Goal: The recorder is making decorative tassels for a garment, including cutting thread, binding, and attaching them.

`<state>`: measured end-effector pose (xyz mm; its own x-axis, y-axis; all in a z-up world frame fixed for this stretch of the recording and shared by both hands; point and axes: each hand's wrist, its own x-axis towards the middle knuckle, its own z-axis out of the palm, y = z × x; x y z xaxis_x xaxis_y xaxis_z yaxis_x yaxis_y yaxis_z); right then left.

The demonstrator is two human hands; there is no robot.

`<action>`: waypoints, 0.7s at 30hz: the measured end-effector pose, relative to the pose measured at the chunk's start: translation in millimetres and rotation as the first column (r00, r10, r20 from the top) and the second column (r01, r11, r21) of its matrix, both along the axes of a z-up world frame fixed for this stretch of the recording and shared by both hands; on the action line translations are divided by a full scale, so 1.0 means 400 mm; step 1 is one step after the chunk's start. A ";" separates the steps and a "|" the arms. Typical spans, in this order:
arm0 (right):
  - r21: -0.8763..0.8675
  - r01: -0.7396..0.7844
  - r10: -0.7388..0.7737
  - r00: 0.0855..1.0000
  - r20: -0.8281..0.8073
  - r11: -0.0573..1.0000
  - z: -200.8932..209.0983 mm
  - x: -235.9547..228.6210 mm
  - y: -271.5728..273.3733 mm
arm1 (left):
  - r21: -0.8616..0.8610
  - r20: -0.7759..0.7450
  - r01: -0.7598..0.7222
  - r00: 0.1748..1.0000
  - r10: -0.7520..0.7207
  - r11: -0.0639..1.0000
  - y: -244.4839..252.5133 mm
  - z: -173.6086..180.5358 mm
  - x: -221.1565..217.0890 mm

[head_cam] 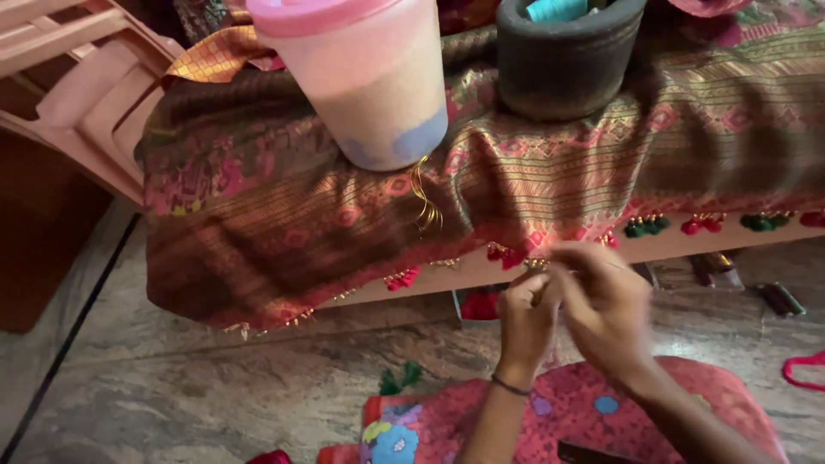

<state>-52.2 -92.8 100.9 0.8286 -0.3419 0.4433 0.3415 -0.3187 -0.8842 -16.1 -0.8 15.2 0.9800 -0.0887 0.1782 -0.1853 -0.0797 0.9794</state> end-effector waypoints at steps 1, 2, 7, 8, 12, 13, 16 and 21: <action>-0.068 -0.136 0.134 0.991 -0.030 0.988 0.028 0.024 0.027 | 0.076 0.103 -0.074 0.992 0.066 0.994 -0.002 -0.031 0.010; -0.131 -0.271 0.263 0.962 -0.071 0.954 0.056 0.047 0.051 | 0.141 0.208 -0.154 0.970 0.123 0.978 -0.008 -0.063 0.018; 0.080 -0.345 0.354 0.907 -0.229 0.935 0.059 0.167 0.181 | -0.742 -0.160 -0.052 0.982 -0.101 0.669 -0.007 0.044 -0.002; 0.110 -0.339 0.356 0.874 -0.331 0.934 0.058 0.187 0.196 | -0.677 -0.137 -0.050 0.989 -0.059 0.734 -0.001 0.037 -0.004; 0.551 -0.360 0.606 0.705 -0.368 0.753 -0.024 0.224 0.217 | -0.456 -0.050 -0.068 0.997 0.051 0.888 0.013 -0.028 0.008; 0.548 -0.325 0.565 0.747 -0.350 0.770 -0.032 0.217 0.217 | -0.332 0.007 -0.087 0.995 0.095 0.939 0.017 -0.044 0.011; 0.437 -0.294 0.439 0.854 -0.279 0.850 -0.029 0.188 0.206 | -0.088 0.146 -0.151 0.976 0.162 0.985 0.014 -0.069 0.031; 0.381 -0.270 0.335 0.935 -0.115 0.884 0.031 0.133 0.183 | -0.444 0.128 0.056 0.992 0.001 0.894 0.018 -0.051 0.024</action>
